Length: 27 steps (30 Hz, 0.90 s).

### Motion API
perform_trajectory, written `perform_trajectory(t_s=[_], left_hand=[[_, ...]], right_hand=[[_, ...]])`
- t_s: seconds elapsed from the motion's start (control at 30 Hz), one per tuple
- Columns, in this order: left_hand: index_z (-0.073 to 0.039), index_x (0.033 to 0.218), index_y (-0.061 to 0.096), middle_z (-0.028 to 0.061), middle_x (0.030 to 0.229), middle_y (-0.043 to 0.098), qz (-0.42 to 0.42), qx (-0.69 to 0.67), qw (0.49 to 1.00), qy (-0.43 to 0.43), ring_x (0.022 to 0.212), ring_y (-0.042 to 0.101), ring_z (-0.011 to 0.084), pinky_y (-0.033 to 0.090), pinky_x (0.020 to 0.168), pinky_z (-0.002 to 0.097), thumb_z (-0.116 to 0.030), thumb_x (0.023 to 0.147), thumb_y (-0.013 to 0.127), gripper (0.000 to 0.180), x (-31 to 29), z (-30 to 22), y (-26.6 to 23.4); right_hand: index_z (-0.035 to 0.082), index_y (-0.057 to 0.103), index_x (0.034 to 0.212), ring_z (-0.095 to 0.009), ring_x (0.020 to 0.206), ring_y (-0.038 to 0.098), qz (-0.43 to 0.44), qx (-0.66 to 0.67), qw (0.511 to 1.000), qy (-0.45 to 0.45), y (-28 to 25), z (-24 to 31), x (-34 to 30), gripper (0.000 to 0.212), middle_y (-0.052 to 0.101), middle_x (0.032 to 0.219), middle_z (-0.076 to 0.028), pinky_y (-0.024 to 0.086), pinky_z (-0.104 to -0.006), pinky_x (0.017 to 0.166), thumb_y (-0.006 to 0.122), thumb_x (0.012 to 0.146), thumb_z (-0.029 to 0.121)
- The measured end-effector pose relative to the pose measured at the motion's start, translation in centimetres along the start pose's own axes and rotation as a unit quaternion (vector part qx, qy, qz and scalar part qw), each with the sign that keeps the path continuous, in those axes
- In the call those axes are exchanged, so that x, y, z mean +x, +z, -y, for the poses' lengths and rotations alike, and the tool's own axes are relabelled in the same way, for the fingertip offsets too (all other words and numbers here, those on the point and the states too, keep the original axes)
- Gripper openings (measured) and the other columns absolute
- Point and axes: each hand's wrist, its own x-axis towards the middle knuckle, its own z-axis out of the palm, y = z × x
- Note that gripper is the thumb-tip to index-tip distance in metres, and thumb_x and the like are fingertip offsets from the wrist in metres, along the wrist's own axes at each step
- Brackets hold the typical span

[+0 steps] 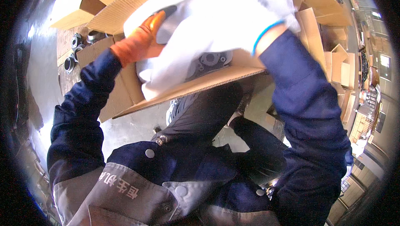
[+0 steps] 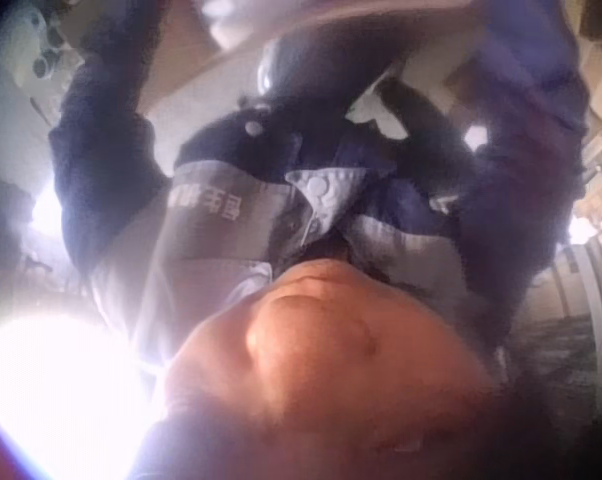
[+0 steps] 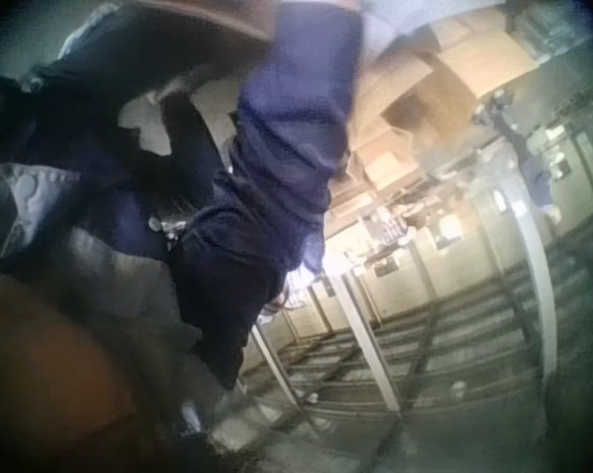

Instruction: The person cleans a metal part with a cloth, places it into a cardboard box with other parts, covers them with a plastic sheet, and seals the box with packing tape.

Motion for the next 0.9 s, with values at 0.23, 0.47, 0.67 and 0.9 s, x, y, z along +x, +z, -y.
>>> perform_trajectory(t_s=[0.23,0.47,0.67,0.9], left_hand=[[-0.012,0.143,0.042,0.0230,0.142,0.045,0.020,-0.127,0.987,-0.094,0.131,0.040,0.0423,0.026,0.112,0.0536,-0.042,0.083,0.063,0.070,2.8,-5.5,1.6],[-0.017,0.134,0.048,0.0068,0.128,0.055,-0.049,-0.115,0.992,0.013,0.124,0.047,0.0319,0.031,0.103,0.0582,-0.020,0.088,0.048,0.046,5.2,-10.3,6.2],[-0.019,0.126,0.054,0.0065,0.131,0.056,0.025,-0.087,0.996,-0.008,0.127,0.044,0.0344,0.019,0.113,0.0563,-0.037,0.097,0.038,0.038,6.4,-13.4,13.4],[-0.025,0.111,0.066,0.0032,0.113,0.064,-0.023,-0.046,0.995,-0.083,0.118,0.050,0.0280,0.019,0.107,0.0643,-0.036,0.093,0.046,0.029,9.3,-17.8,17.2]], right_hand=[[0.006,0.074,0.095,-0.034,0.086,0.068,0.331,-0.039,0.920,0.204,8.5,-0.5,-2.9,0.026,0.071,0.095,-0.017,0.052,-0.0420,0.079,0.059,0.085,0.025],[0.009,0.076,0.090,-0.034,0.088,0.068,0.501,-0.038,0.852,0.147,11.5,-4.6,-0.8,0.024,0.072,0.092,-0.015,0.051,-0.0400,0.085,0.056,0.082,0.020],[0.008,0.076,0.096,-0.034,0.097,0.067,0.408,-0.075,0.896,0.156,7.6,-2.9,0.1,0.027,0.071,0.100,-0.017,0.049,-0.0399,0.089,0.055,0.082,0.019],[0.008,0.075,0.102,-0.034,0.107,0.064,0.390,-0.146,0.900,0.128,12.0,-8.6,6.8,0.031,0.069,0.109,-0.021,0.047,-0.0397,0.094,0.054,0.082,0.019]])
